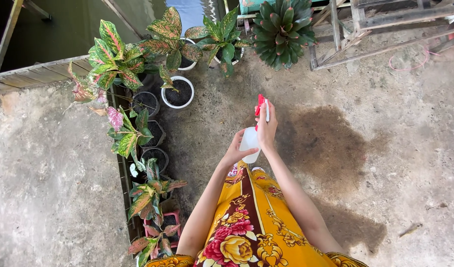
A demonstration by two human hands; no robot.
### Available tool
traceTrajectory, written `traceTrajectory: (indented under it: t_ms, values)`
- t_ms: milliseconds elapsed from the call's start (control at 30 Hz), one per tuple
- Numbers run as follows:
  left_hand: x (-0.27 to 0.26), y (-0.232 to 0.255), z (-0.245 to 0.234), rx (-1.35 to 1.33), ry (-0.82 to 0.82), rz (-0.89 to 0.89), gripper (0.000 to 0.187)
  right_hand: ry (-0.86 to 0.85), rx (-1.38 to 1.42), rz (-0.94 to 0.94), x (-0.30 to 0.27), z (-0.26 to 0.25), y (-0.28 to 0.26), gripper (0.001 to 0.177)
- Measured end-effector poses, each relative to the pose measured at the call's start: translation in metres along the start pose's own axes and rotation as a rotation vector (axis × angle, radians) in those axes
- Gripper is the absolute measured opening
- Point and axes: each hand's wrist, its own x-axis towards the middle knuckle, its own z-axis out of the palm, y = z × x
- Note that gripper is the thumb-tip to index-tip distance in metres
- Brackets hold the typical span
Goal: Spraying water on various potted plants in an outdoor garden area.
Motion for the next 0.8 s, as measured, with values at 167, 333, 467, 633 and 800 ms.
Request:
traceTrajectory:
  t_ms: [167, 333, 467, 633, 800]
  values:
    - [0.001, 0.000, -0.010, 0.002, -0.005, 0.022, 0.100, 0.037, 0.008, 0.018, 0.004, 0.008, 0.012, 0.051]
    - [0.008, -0.005, -0.015, 0.000, -0.027, 0.020, 0.101, 0.084, 0.000, 0.019, 0.000, 0.011, 0.005, 0.049]
    - [0.008, -0.005, -0.016, 0.008, -0.032, 0.015, 0.101, 0.066, -0.005, 0.019, -0.010, 0.008, -0.022, 0.053]
    - [0.006, 0.007, -0.009, 0.039, -0.027, 0.007, 0.100, 0.041, 0.014, -0.029, -0.010, 0.004, -0.034, 0.052]
    - [0.015, 0.006, 0.002, 0.040, -0.036, -0.018, 0.099, -0.011, 0.001, -0.016, 0.004, -0.008, -0.028, 0.050]
